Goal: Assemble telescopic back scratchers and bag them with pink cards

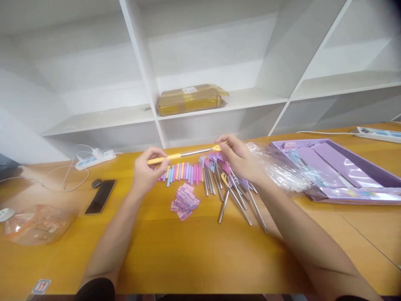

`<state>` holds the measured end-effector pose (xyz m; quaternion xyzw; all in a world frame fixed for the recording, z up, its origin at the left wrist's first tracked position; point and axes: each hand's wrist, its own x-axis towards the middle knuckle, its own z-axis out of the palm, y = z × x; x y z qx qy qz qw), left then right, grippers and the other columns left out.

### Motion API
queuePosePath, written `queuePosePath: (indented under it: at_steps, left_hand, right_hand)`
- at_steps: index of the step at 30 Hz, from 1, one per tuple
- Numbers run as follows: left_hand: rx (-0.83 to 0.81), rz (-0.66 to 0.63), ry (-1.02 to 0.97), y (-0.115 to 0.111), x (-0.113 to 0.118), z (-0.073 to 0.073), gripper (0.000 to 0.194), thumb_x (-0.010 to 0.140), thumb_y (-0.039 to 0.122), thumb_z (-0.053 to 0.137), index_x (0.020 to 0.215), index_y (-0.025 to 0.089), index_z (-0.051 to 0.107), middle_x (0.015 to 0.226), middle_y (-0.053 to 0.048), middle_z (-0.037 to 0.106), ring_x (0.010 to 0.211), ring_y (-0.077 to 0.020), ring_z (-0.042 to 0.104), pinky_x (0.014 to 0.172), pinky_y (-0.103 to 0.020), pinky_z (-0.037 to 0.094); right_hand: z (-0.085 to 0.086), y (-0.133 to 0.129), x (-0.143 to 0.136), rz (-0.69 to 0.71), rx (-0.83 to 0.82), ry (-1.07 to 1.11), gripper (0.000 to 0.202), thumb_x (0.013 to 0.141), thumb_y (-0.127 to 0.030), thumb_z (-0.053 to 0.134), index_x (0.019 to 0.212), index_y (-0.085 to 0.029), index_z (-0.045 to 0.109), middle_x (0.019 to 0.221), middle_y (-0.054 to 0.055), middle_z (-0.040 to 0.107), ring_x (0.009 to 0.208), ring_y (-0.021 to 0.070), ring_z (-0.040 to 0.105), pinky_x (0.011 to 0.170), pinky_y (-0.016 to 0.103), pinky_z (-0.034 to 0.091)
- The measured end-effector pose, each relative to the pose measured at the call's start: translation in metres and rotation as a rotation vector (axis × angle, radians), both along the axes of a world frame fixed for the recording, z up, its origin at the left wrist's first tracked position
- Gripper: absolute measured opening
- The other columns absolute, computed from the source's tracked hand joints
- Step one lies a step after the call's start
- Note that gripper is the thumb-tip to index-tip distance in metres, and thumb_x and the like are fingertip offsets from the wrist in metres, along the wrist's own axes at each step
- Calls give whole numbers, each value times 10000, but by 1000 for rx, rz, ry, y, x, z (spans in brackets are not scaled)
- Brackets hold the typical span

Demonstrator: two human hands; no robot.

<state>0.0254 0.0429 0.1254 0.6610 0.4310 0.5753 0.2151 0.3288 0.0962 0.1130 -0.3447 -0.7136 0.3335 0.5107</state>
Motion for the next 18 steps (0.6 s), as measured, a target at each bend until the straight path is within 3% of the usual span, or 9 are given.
queuePosePath:
  at_steps: [13, 18]
  left_hand:
    - [-19, 31, 35, -1, 7, -6, 129, 859, 279, 786, 907, 208, 690, 789, 7, 686, 613, -116, 643, 521, -213, 524]
    - [5, 55, 86, 2, 6, -12, 134, 858, 282, 791, 926, 208, 702, 825, 2, 704, 670, -123, 644, 582, -222, 507]
  right_hand:
    - [-11, 1, -6, 14, 16, 3, 367, 1088, -598, 517, 1157, -246, 592, 710, -42, 439, 605, 143, 404, 570, 289, 346]
    - [-18, 5, -7, 37, -1, 8, 346, 1096, -583, 509, 1173, -254, 583, 718, -44, 439, 601, 140, 401, 563, 283, 336]
